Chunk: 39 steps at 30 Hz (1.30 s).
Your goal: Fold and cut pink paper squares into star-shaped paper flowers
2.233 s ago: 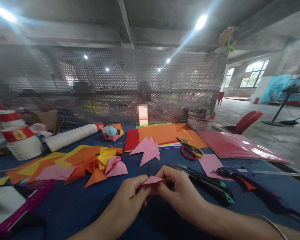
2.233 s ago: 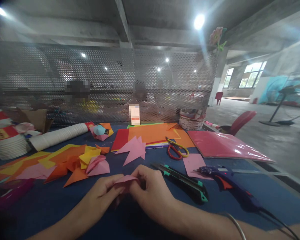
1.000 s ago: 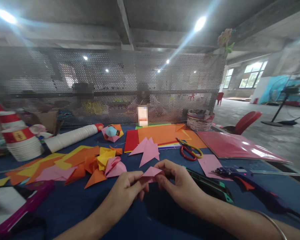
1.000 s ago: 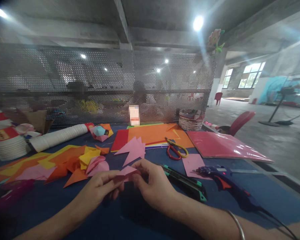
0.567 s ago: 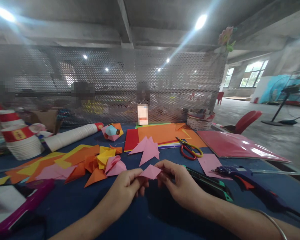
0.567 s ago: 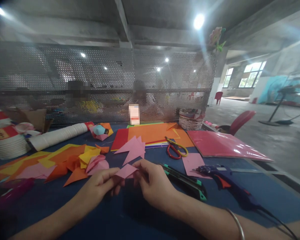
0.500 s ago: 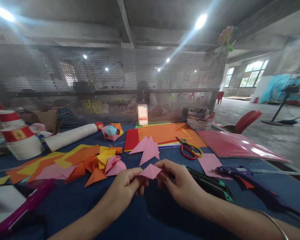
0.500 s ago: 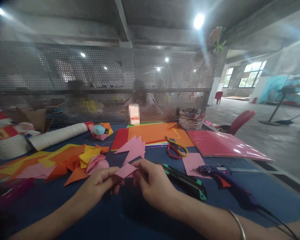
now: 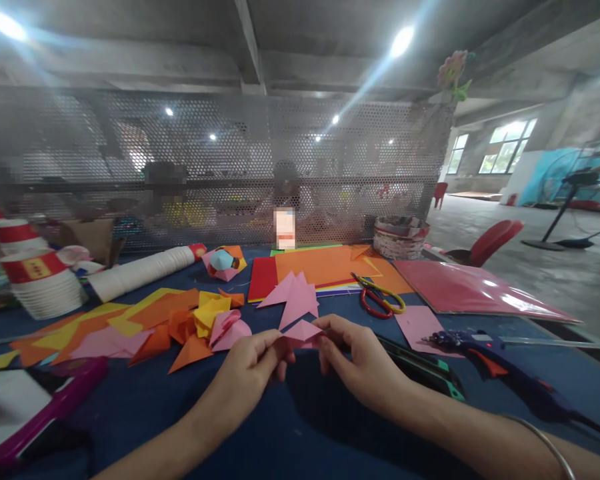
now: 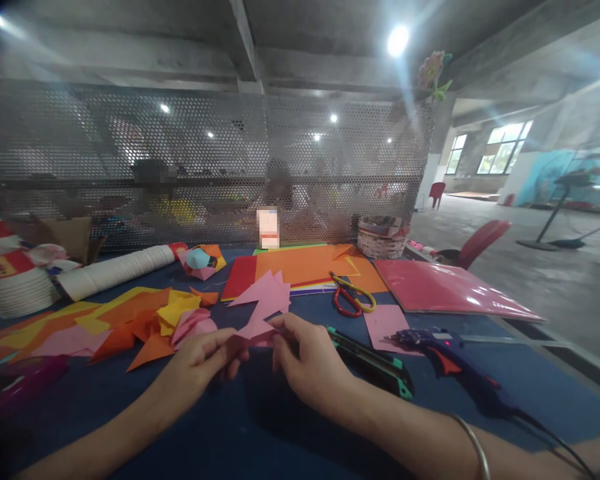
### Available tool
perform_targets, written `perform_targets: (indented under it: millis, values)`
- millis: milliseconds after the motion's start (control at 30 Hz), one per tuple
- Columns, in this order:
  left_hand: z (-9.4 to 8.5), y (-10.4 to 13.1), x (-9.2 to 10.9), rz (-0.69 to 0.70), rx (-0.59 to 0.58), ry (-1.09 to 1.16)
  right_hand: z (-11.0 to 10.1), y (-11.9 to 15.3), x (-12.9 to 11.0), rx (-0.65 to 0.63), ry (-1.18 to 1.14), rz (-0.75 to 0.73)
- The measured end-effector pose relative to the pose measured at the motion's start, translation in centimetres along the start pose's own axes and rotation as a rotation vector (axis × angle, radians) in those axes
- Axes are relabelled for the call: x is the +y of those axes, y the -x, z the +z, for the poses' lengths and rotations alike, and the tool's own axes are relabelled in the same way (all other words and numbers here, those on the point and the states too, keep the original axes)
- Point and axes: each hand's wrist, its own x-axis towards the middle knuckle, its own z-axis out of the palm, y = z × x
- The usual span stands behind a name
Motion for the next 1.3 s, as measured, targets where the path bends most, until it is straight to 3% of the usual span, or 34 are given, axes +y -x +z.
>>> perform_targets:
  millis: [467, 733, 1300]
  values:
    - [0.3, -0.2, 0.1, -0.055, 0.008, 0.027, 0.0, -0.3, 0.3, 0.018, -0.1, 0.047]
    - [0.4, -0.1, 0.5, -0.051, -0.064, 0.128, 0.7, 0.9, -0.7, -0.076, -0.004, -0.057]
    - [0.5, 0.3, 0.7, 0.085, -0.112, 0.119, 1.2, 0.9, -0.5, -0.105, -0.08, 0.028]
